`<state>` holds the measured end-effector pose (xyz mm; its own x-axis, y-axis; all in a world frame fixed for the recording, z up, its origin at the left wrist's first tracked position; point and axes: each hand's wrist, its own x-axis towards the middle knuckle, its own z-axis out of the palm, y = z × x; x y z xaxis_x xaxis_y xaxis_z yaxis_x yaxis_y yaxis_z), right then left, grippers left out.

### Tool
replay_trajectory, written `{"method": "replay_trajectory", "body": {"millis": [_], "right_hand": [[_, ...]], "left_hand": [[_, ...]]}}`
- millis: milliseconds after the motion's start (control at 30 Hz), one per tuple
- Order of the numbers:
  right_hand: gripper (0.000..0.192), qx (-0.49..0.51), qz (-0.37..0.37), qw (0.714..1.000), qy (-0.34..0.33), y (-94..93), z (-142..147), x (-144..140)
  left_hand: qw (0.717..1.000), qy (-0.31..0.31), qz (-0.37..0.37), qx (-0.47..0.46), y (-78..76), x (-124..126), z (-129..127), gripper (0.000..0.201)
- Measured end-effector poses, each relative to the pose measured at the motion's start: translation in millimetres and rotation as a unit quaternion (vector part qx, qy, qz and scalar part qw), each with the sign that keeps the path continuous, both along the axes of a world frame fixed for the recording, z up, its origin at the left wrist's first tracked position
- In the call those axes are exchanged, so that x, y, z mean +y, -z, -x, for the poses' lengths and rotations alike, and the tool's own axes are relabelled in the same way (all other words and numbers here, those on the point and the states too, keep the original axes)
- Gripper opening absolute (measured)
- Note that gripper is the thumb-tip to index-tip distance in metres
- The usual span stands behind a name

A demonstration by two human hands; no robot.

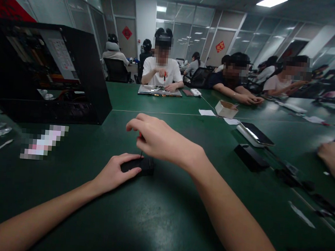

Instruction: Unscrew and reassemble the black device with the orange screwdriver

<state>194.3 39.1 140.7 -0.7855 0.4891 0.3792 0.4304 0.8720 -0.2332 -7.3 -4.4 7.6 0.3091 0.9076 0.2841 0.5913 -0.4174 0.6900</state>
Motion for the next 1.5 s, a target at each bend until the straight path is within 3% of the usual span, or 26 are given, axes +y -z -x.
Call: {"method": "replay_trajectory", "body": {"millis": [67, 233, 433, 600, 767, 967, 1133, 1233, 1400, 1500], "right_hand": [[0.035, -0.011, 0.008, 1.0, -0.009, -0.8, -1, -2], [0.015, -0.027, -0.007, 0.999, 0.02, -1.4, -3, -3], [0.036, -0.015, 0.027, 0.999, -0.024, -2.3, -5, -5], [0.016, -0.014, 0.007, 1.0, -0.002, -2.6, -3, -3], [0.038, -0.018, 0.038, 0.999, -0.031, -5.1, -2, -6], [0.02, -0.024, 0.005, 1.0, -0.008, -3.9, 0, -7], [0.041, -0.014, 0.036, 0.999, -0.033, -3.8, -2, -14], [0.031, -0.041, 0.016, 0.999, 0.003, -5.2, -5, -20], [0.022, -0.101, -0.018, 0.986, 0.133, -9.4, -12, -19], [0.016, -0.115, 0.005, 0.987, 0.115, -12.4, -17, -17]], "left_hand": [[1.0, 0.0, 0.0, 0.001, -0.2, 0, 0, 0.036], [1.0, 0.004, 0.001, 0.0, 0.0, 0, -1, 0.036], [1.0, 0.001, 0.007, 0.008, -2.2, 0, -1, 0.038], [1.0, 0.003, 0.004, 0.012, 0.2, 0, 0, 0.038], [1.0, -0.001, 0.018, -0.002, 0.1, 0, -1, 0.04], [0.999, 0.002, 0.023, -0.023, -1.3, 1, -2, 0.043], [0.999, 0.006, 0.03, -0.012, -2.1, 1, -1, 0.037], [1.0, 0.008, 0.029, -0.005, -2.1, 2, -1, 0.038], [1.0, 0.003, 0.016, 0.023, -1.8, 4, 0, 0.038], [0.999, 0.005, 0.017, 0.03, -2.3, 4, 0, 0.037]]}}
